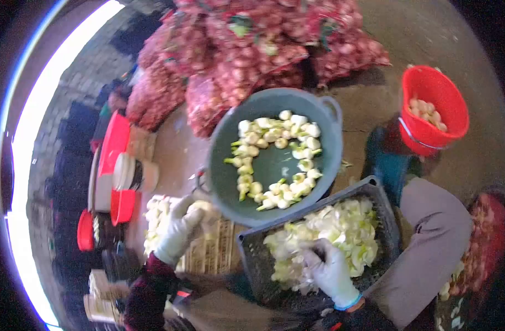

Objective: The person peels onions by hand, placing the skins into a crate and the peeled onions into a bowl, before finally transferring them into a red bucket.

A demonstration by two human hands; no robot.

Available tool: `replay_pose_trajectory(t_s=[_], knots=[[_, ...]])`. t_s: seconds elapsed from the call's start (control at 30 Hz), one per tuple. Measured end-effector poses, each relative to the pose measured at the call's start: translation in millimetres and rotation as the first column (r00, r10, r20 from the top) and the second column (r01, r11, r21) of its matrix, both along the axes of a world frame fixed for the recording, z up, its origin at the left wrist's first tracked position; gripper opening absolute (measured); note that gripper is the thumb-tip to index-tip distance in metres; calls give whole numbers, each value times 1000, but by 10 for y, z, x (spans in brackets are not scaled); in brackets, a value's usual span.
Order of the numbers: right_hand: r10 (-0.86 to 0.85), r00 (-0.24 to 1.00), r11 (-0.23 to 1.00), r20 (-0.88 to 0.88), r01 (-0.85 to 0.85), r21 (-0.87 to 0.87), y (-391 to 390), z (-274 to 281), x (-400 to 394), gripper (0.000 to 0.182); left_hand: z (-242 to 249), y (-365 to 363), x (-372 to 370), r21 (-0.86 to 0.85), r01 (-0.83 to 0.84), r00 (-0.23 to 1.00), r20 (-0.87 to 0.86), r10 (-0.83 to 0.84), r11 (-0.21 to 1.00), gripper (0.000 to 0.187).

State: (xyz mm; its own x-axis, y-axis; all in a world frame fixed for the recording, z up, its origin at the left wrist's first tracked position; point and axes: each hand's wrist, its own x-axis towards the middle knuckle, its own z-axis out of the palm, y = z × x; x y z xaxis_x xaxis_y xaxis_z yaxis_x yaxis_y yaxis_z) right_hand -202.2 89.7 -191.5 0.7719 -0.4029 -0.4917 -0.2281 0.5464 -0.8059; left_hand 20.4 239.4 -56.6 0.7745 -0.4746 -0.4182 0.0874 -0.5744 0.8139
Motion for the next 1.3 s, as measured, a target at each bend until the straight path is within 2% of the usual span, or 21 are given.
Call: replay_pose_trajectory(t_s=[0.03,0.07,0.13,0.23,0.37,0.43,0.5,0.63,0.67,0.7,0.73,0.77,0.8,0.83,0.9,0.97,1.03,1.1,1.17,1.23,1.3], knots=[[10,1000,996,16,-9,-90,55,31,-19,15,102,63,-169,21,9,999,34,-10,1000,26],[-10,999,999,47,8,44,82,51,-47,13,99,129,-362,-136,-48,998,30,52,989,30],[31,998,999,60,-33,27,102,131,-85,14,138,271,-711,-319,-215,952,-280,125,923,44],[44,997,999,59,-43,-6,175,126,-189,15,-119,474,-1140,-457,-425,852,-493,175,781,48],[67,990,997,128,-60,-55,211,-62,-233,15,-654,471,-1601,-429,-431,893,-332,305,794,43],[65,986,996,154,-54,-74,204,-95,-229,15,-845,407,-1685,-245,-468,860,-345,375,849,33],[29,989,998,144,-21,-55,135,-21,-251,14,-1261,372,-1739,-353,-444,894,-229,384,824,30],[-45,996,999,73,46,-21,99,20,-215,13,-1523,262,-1758,-282,-520,853,-129,505,806,27],[-10,1000,999,19,9,39,99,47,-197,15,-1527,261,-1730,-386,-452,886,-91,454,804,24],[15,996,1000,91,-13,-15,137,-76,-214,18,-1543,228,-1730,-378,-520,850,-137,509,766,22],[176,980,940,91,-140,-312,169,-203,-241,21,-1581,228,-1733,-413,-586,811,-290,509,697,19],[229,963,943,141,-184,-277,294,-294,-241,27,-1523,180,-1754,-409,-625,780,-346,521,665,18],[415,910,611,13,-268,-744,258,-128,-217,36,-1603,168,-1749,-445,-678,734,-445,513,585,17],[465,883,598,-63,-366,-713,345,-199,-213,43,-1750,206,-1757,-419,-765,644,-537,546,489,18],[390,921,667,-21,-298,-683,444,-341,-182,26,-1685,209,-1723,-348,-764,581,-738,344,543,26],[352,936,775,-24,-306,-552,376,-360,-135,19,-1822,216,-1734,-330,-794,540,-770,341,511,39],[338,940,822,-52,-322,-470,307,-419,-130,19,-1562,63,-1795,-396,-721,633,-710,308,569,42],[334,940,860,-68,-333,-386,221,-496,-110,19,-1543,38,-1850,-372,-338,936,-228,268,864,41],[401,916,862,11,-373,-342,139,-575,-141,21,-1690,34,-1870,-413,-369,928,-211,307,833,33],[433,901,842,-21,-413,-346,72,-515,-159,22,-1818,74,-1875,-181,-314,949,-46,311,932,25],[415,908,865,60,-373,-335,89,-527,-193,24,-1881,62,-1870,-222,-361,933,-69,354,906,19]])
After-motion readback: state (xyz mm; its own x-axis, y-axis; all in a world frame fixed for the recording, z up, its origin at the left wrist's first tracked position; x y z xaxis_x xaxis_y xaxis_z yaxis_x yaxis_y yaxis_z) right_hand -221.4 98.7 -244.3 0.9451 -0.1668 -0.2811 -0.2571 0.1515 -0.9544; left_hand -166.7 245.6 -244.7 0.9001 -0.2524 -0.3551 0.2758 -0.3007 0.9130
